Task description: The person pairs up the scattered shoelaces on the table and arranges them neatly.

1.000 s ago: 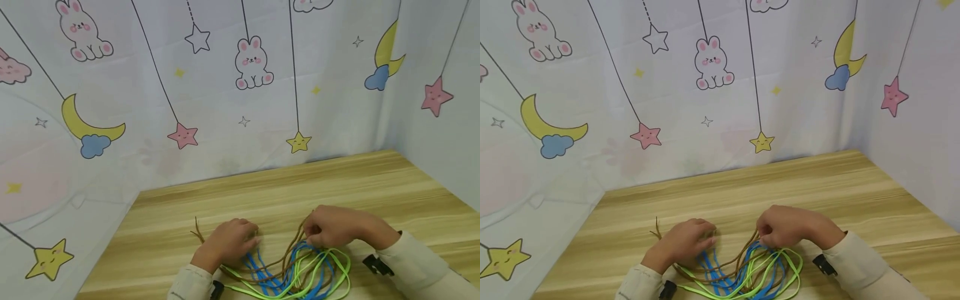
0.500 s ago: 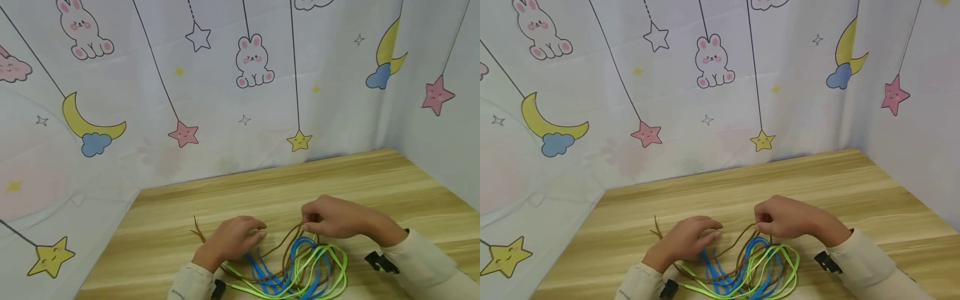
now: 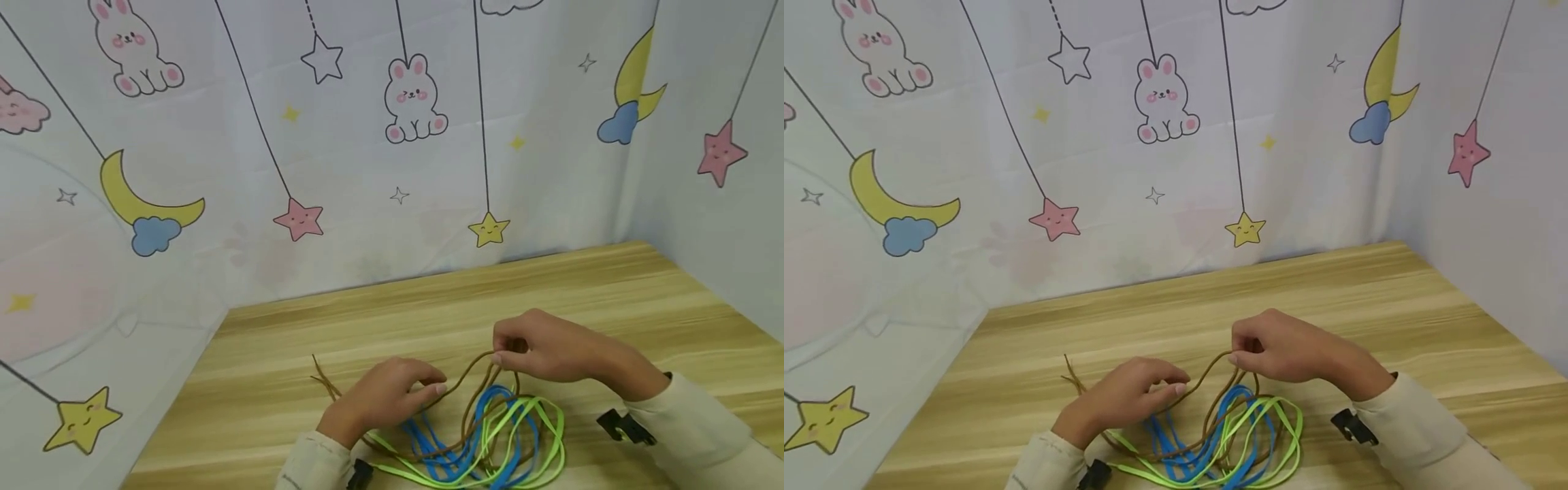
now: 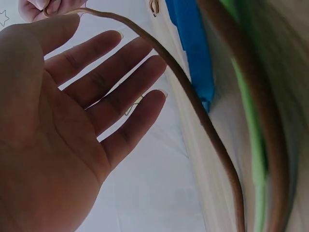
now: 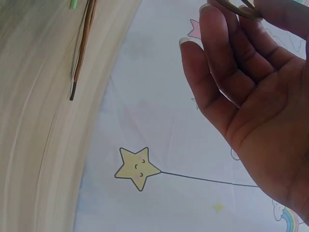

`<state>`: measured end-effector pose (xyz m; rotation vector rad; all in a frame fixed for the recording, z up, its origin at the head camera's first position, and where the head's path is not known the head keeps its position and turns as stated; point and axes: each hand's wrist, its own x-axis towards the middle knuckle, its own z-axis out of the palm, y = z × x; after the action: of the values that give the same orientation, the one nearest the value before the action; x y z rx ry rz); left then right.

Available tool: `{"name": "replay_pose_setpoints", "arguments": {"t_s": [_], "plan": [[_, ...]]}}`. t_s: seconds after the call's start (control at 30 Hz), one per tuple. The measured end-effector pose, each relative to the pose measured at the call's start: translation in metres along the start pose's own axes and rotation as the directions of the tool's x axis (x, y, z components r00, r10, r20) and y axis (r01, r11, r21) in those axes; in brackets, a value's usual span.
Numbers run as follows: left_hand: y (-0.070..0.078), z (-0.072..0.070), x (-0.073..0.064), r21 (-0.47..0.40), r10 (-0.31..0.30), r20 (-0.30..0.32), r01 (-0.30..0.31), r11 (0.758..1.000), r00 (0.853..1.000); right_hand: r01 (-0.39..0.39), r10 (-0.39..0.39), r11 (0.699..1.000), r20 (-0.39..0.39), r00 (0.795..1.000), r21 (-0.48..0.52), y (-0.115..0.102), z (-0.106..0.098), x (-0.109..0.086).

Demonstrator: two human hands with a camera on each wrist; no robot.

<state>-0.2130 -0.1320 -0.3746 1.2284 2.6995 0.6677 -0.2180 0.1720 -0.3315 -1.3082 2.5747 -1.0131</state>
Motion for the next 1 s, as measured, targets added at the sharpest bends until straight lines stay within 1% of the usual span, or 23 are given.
{"name": "replay_pose_setpoints", "arguments": {"t_s": [0.2, 0.27, 0.33, 0.43, 0.63, 0.73, 0.87, 1.0], "plan": [[0.0, 0.002, 0.002, 0.032, -0.029, 0.005, 0.029, 0.999, 1.0, 0.005, -0.005, 1.0, -0.05, 0.999, 0.012, 0.002, 0.0, -0.001], [0.0, 0.001, 0.002, 0.052, -0.03, 0.003, 0.03, 0.998, 1.0, 0.004, -0.002, 1.0, -0.075, 0.997, 0.018, 0.002, 0.0, -0.002], [0.0, 0.001, 0.002, 0.066, -0.032, 0.007, 0.031, 0.997, 0.999, 0.001, 0.002, 1.0, -0.107, 0.994, 0.029, 0.002, -0.001, -0.002], [-0.001, 0.0, 0.001, 0.069, -0.046, 0.013, 0.045, 0.997, 0.999, 0.003, 0.001, 1.0, -0.181, 0.983, 0.023, 0.001, -0.003, -0.002], [-0.006, -0.001, -0.001, 0.04, -0.092, 0.018, 0.091, 0.995, 0.996, 0.005, -0.004, 1.0, -0.323, 0.946, 0.004, -0.001, -0.007, -0.005], [-0.008, -0.002, -0.002, 0.036, -0.105, 0.012, 0.104, 0.994, 0.994, 0.004, -0.004, 1.0, -0.372, 0.928, -0.001, -0.001, -0.008, -0.005], [-0.011, -0.003, -0.005, 0.032, -0.127, -0.01, 0.127, 0.991, 0.992, -0.014, 0.015, 1.0, -0.431, 0.902, 0.005, -0.003, -0.008, -0.005], [-0.017, -0.004, -0.008, -0.004, -0.148, -0.033, 0.148, 0.989, 0.988, -0.039, 0.032, 0.999, -0.507, 0.861, -0.003, -0.003, -0.008, -0.005]]}}
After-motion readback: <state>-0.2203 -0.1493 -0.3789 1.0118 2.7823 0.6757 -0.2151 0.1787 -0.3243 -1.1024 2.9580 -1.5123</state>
